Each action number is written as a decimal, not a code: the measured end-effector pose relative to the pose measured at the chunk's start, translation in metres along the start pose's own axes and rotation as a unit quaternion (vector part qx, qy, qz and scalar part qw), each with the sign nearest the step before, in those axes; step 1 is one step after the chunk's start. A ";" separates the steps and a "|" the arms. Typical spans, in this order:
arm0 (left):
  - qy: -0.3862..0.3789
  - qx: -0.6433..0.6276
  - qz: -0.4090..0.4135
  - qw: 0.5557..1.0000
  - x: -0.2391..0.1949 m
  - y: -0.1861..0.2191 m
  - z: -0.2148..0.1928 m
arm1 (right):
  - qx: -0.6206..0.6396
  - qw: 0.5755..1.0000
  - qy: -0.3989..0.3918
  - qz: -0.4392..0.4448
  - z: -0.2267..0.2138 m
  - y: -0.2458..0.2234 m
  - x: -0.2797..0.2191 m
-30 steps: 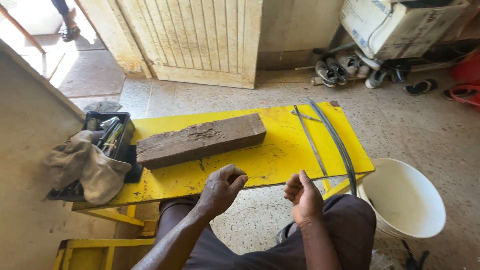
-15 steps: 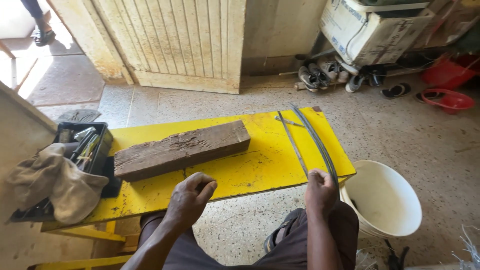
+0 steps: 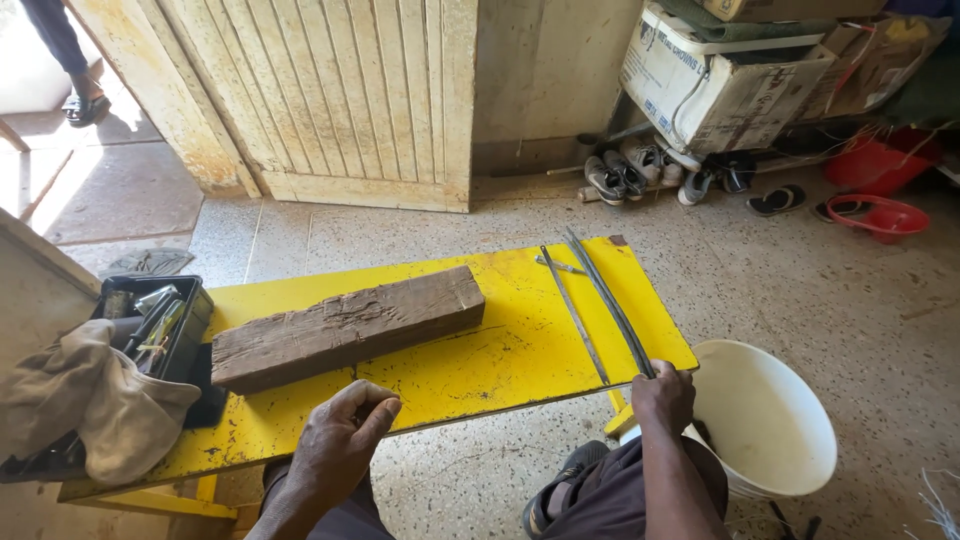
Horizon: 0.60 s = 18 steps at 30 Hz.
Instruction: Using a manual jig to break a long metal rod into small uniform segments
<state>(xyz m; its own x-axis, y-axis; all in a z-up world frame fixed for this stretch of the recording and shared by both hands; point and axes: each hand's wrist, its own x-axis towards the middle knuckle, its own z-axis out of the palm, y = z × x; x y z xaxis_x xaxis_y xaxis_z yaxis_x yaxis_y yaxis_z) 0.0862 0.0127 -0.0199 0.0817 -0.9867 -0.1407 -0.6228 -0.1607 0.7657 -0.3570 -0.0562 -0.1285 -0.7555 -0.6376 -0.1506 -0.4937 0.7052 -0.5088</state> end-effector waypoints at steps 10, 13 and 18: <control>-0.001 -0.019 -0.007 1.000 -0.005 0.009 -0.005 | -0.024 0.994 0.090 -0.053 0.024 0.019 0.014; 0.002 -0.020 0.003 1.000 -0.008 0.006 -0.006 | 0.013 0.993 0.091 -0.071 0.014 0.012 0.001; -0.009 -0.040 -0.017 0.999 -0.012 0.004 -0.006 | 0.118 0.985 0.088 -0.087 -0.020 -0.014 -0.042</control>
<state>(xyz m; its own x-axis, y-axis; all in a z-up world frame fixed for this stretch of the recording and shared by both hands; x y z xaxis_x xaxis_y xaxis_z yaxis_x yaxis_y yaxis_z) 0.0873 0.0235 -0.0119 0.0872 -0.9801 -0.1783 -0.5563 -0.1964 0.8075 -0.3272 -0.0325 -0.0978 -0.7414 -0.6641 0.0963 -0.5247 0.4842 -0.7002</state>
